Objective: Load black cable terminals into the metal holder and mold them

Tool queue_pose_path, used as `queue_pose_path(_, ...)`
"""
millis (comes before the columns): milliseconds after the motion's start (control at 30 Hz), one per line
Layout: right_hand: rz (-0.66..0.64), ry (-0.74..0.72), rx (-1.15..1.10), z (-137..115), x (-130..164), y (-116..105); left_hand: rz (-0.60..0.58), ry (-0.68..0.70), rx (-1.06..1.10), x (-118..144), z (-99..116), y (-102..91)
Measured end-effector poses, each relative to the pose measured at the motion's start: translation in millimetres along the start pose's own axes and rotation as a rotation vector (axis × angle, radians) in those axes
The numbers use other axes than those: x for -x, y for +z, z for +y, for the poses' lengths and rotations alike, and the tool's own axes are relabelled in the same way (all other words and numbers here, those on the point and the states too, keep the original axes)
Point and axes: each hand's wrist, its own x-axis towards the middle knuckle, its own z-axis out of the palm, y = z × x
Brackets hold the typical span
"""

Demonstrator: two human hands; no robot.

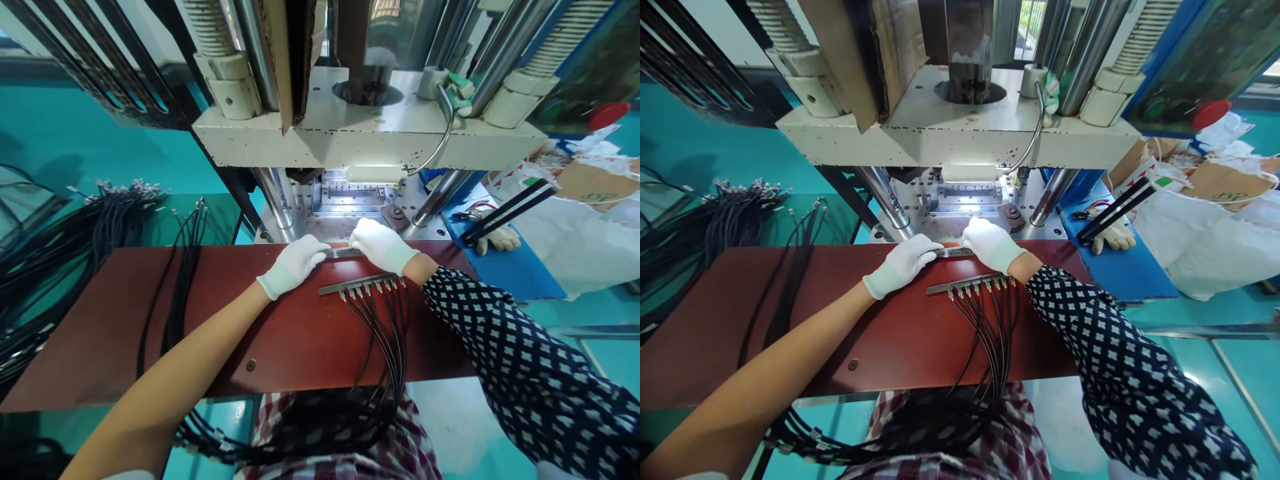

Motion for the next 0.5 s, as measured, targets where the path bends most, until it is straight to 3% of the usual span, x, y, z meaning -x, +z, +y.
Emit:
queue_pose_path(167,0.025,0.062,0.018,-3,-3,5,-0.008,-0.002,-0.033,0,-3,3.8)
queue_pose_path(267,0.134,0.106,-0.037,-9,-4,2,-0.012,-0.021,-0.058,1,-4,4.5)
queue_pose_path(333,0.282,0.160,-0.241,-13,-7,-5,-0.009,-0.024,-0.064,1,-5,4.6)
queue_pose_path(400,0.380,0.203,-0.598,-16,-12,-14,-0.008,-0.020,-0.065,2,-6,4.5)
queue_pose_path(500,0.282,0.331,-1.082,-13,-19,-26,-0.006,-0.010,-0.064,2,-7,4.1)
